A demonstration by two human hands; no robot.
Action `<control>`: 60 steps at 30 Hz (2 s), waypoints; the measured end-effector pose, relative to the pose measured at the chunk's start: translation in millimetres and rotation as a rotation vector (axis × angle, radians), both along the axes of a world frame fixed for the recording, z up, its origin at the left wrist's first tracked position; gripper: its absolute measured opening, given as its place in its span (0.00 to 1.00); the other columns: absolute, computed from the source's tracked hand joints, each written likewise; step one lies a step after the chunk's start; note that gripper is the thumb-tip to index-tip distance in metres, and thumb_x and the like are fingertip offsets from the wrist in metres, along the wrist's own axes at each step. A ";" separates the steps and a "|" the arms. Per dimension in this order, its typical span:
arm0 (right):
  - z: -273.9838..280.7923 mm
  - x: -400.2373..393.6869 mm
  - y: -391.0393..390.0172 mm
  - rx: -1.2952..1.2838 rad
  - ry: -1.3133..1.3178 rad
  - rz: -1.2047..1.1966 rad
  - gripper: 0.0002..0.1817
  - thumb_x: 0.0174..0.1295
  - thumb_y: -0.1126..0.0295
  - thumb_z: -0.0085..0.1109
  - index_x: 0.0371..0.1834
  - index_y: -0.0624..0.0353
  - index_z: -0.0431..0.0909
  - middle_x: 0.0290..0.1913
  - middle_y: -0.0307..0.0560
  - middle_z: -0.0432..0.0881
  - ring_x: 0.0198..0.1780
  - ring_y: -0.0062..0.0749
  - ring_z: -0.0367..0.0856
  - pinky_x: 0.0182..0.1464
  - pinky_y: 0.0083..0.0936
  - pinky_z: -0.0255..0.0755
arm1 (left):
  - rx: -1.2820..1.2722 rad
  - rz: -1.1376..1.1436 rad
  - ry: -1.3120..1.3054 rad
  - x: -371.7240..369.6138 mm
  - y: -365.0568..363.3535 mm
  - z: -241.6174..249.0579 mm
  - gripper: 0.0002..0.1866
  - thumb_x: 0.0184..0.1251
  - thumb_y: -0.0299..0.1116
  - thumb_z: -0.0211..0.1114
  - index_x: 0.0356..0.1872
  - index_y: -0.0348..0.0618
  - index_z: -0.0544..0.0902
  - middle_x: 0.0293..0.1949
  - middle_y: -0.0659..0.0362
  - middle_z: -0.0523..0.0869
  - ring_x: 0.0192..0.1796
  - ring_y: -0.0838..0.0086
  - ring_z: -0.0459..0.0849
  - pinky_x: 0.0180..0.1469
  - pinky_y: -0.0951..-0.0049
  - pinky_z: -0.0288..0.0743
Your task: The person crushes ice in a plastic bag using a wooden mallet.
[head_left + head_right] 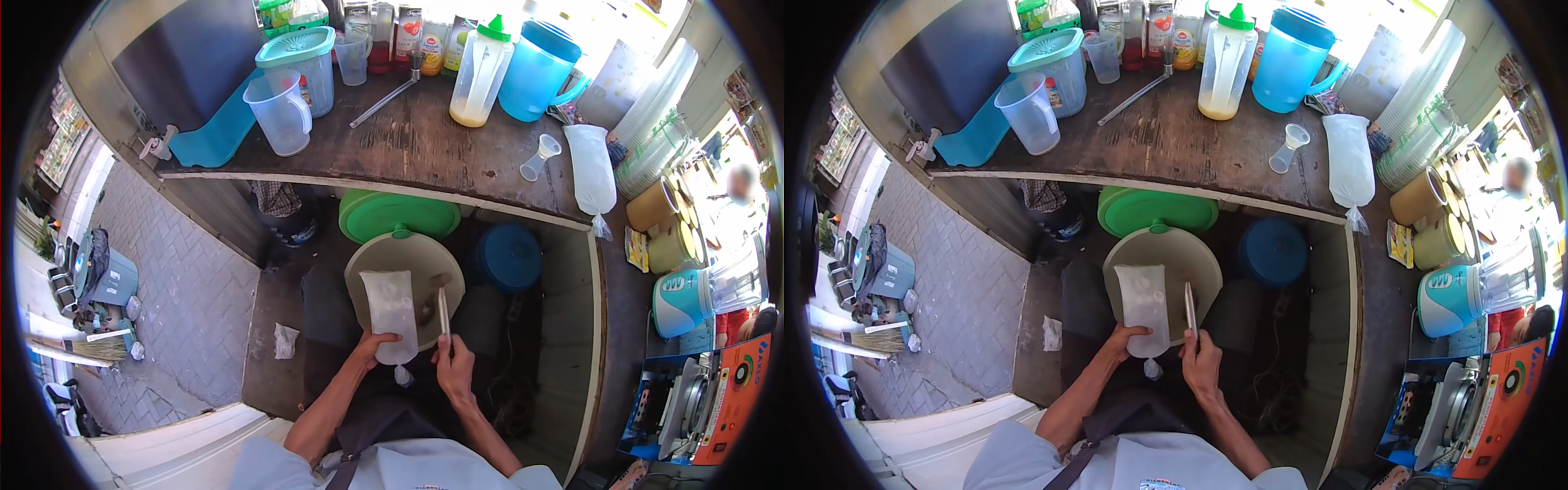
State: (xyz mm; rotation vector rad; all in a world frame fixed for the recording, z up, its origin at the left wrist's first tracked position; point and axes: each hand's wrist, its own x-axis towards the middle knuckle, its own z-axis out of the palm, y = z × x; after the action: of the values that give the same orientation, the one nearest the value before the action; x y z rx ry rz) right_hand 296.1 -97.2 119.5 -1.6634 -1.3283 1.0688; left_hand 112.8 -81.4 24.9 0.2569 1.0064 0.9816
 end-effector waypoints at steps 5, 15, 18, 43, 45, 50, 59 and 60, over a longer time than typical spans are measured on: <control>64.5 14.8 38.6 0.899 0.005 -0.330 0.20 0.70 0.49 0.45 0.41 0.57 0.60 0.19 0.37 0.62 0.15 0.12 0.53 0.15 0.11 0.50 | -0.025 -0.121 0.090 -6.0 -6.1 -25.7 0.38 0.42 0.19 0.71 0.61 0.33 0.67 0.52 0.48 0.79 0.56 0.57 0.79 0.57 0.59 0.75; -47.3 5.0 5.6 0.051 -0.273 0.091 0.15 0.69 0.66 0.49 0.29 0.67 0.67 0.18 0.65 0.70 0.26 0.70 0.70 0.23 0.45 0.62 | 0.125 -0.248 0.376 3.5 3.5 -13.8 0.40 0.37 0.22 0.71 0.60 0.35 0.68 0.51 0.49 0.80 0.54 0.60 0.79 0.59 0.65 0.72; 2.0 10.3 17.4 0.081 -0.139 0.012 0.15 0.70 0.65 0.47 0.29 0.66 0.67 0.15 0.57 0.68 0.17 0.55 0.69 0.20 0.36 0.60 | 0.097 -0.233 0.338 3.7 -3.7 -16.9 0.41 0.38 0.22 0.70 0.61 0.34 0.67 0.52 0.49 0.79 0.54 0.60 0.79 0.59 0.63 0.72; -38.8 -22.4 -10.1 -0.060 0.027 -0.006 0.23 0.51 0.58 0.73 0.33 0.64 0.69 0.25 0.45 0.77 0.26 0.25 0.75 0.29 0.24 0.71 | 0.152 -0.026 0.045 -1.1 16.4 12.3 0.38 0.48 0.29 0.69 0.62 0.32 0.63 0.53 0.47 0.77 0.55 0.58 0.78 0.58 0.58 0.73; -43.4 -21.3 -6.6 -0.092 0.019 0.015 0.28 0.44 0.58 0.78 0.35 0.63 0.68 0.27 0.44 0.77 0.27 0.23 0.74 0.29 0.22 0.71 | 0.140 0.074 -0.082 6.4 12.5 13.8 0.37 0.51 0.34 0.68 0.63 0.32 0.63 0.54 0.47 0.76 0.57 0.58 0.77 0.60 0.57 0.71; -14.4 -7.7 -10.1 -0.083 0.033 0.135 0.40 0.31 0.53 0.84 0.39 0.64 0.66 0.32 0.49 0.78 0.26 0.22 0.74 0.26 0.22 0.70 | 0.197 0.213 -0.220 13.4 -3.2 13.0 0.38 0.57 0.46 0.64 0.64 0.33 0.63 0.59 0.48 0.74 0.60 0.57 0.74 0.63 0.56 0.67; -28.1 -6.6 -14.3 0.120 -0.070 0.027 0.19 0.63 0.59 0.61 0.26 0.61 0.66 0.17 0.39 0.68 0.19 0.16 0.68 0.21 0.21 0.63 | 0.124 -0.095 -0.243 8.6 19.1 1.7 0.35 0.55 0.32 0.68 0.64 0.35 0.63 0.54 0.48 0.76 0.56 0.60 0.78 0.55 0.59 0.75; -21.8 -4.9 -14.6 0.115 -0.072 0.027 0.19 0.63 0.59 0.61 0.26 0.61 0.66 0.17 0.39 0.68 0.19 0.16 0.68 0.21 0.21 0.63 | 0.164 -0.141 -0.128 7.6 19.8 -0.1 0.39 0.53 0.31 0.68 0.66 0.36 0.60 0.55 0.48 0.75 0.56 0.59 0.77 0.56 0.59 0.74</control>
State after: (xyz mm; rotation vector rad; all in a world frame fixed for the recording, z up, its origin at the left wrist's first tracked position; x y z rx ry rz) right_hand 291.2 -111.9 97.7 -1.6158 -1.4351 0.9377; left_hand 120.4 -61.6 24.8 0.3909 0.7812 0.9404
